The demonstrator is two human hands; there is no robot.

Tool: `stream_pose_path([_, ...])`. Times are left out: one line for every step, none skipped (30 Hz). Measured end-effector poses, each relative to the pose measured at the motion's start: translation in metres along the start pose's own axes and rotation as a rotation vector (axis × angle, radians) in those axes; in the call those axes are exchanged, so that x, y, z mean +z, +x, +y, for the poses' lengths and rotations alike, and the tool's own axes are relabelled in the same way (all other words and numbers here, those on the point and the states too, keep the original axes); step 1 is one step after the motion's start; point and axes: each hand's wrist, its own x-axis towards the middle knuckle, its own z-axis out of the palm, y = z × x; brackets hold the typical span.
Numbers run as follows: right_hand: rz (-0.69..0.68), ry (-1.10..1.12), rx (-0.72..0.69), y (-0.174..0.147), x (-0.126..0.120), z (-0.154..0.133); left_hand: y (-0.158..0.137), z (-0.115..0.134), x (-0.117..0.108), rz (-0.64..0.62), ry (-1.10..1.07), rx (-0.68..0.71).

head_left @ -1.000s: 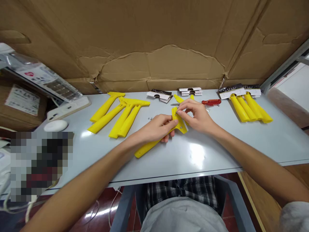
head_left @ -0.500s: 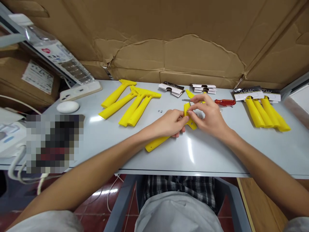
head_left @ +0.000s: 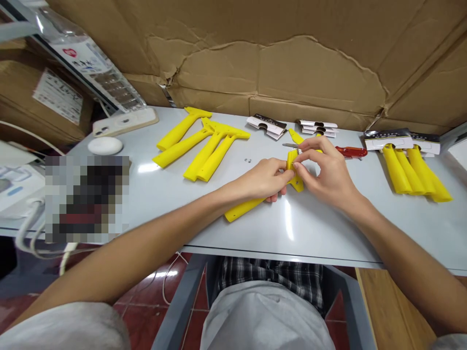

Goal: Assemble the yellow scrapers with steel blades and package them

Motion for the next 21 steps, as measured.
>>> stream_pose_path([0.01, 0.0, 0.005, 0.0, 0.001, 0.0, 0.0, 0.0, 0.0, 0.002, 0.002, 0.006])
stream_pose_path([0.023, 0.003, 0.007, 0.0, 0.001, 0.0, 0.0, 0.001, 0.0, 0.003, 0.005, 0.01])
stream_pose_path([0.034, 0.01, 0.01, 0.0, 0.002, 0.0, 0.0, 0.001, 0.0, 0.003, 0.008, 0.013])
stream_pose_path([0.043, 0.02, 0.013, 0.0, 0.002, 0.001, 0.0, 0.001, 0.0, 0.001, 0.011, 0.011])
stream_pose_path([0.047, 0.031, 0.018, 0.001, 0.002, 0.001, -0.001, 0.001, 0.0, -0.001, 0.014, 0.005])
stream_pose_path([0.048, 0.041, 0.024, 0.001, 0.002, 0.002, -0.001, 0.002, 0.0, -0.002, 0.016, -0.002])
stream_pose_path([0.046, 0.052, 0.032, 0.001, 0.002, 0.002, -0.001, 0.002, 0.0, -0.003, 0.017, -0.009])
stream_pose_path([0.044, 0.062, 0.042, 0.002, 0.002, 0.001, -0.001, 0.002, 0.0, -0.004, 0.017, -0.016])
stream_pose_path([0.042, 0.075, 0.057, 0.002, 0.002, 0.001, -0.001, 0.002, 0.0, -0.004, 0.015, -0.02])
stream_pose_path([0.041, 0.099, 0.084, 0.002, 0.002, 0.0, -0.001, 0.002, 0.0, -0.004, 0.012, -0.022])
stream_pose_path([0.039, 0.141, 0.128, 0.002, 0.003, -0.001, -0.001, 0.001, 0.0, -0.004, 0.008, -0.017])
stream_pose_path([0.03, 0.204, 0.192, 0.002, 0.004, -0.002, -0.001, 0.001, 0.0, -0.008, 0.001, -0.012])
stream_pose_path([0.012, 0.286, 0.272, 0.001, 0.005, -0.002, 0.0, 0.001, 0.0, -0.014, -0.012, -0.009])
stream_pose_path([-0.009, 0.376, 0.359, 0.002, 0.006, -0.002, 0.0, 0.001, 0.0, -0.019, -0.031, -0.01])
stream_pose_path([-0.029, 0.459, 0.443, 0.002, 0.007, -0.001, 0.001, 0.001, 0.0, -0.024, -0.056, -0.017])
stream_pose_path([-0.038, 0.526, 0.512, 0.003, 0.007, 0.0, 0.001, 0.001, 0.0, -0.026, -0.087, -0.029])
stream_pose_path([-0.033, 0.576, 0.562, 0.004, 0.007, 0.003, 0.002, 0.001, 0.0, -0.026, -0.124, -0.046])
stream_pose_path([-0.012, 0.61, 0.594, 0.005, 0.006, 0.007, 0.003, 0.001, 0.0, -0.024, -0.163, -0.064])
stream_pose_path([0.02, 0.633, 0.611, 0.006, 0.004, 0.012, 0.004, 0.001, 0.0, -0.021, -0.201, -0.078])
stream_pose_path([0.051, 0.649, 0.62, 0.008, 0.002, 0.017, 0.005, 0.002, 0.0, -0.016, -0.234, -0.087])
stream_pose_path([0.076, 0.661, 0.626, 0.009, -0.001, 0.023, 0.006, 0.002, 0.0, -0.01, -0.259, -0.095])
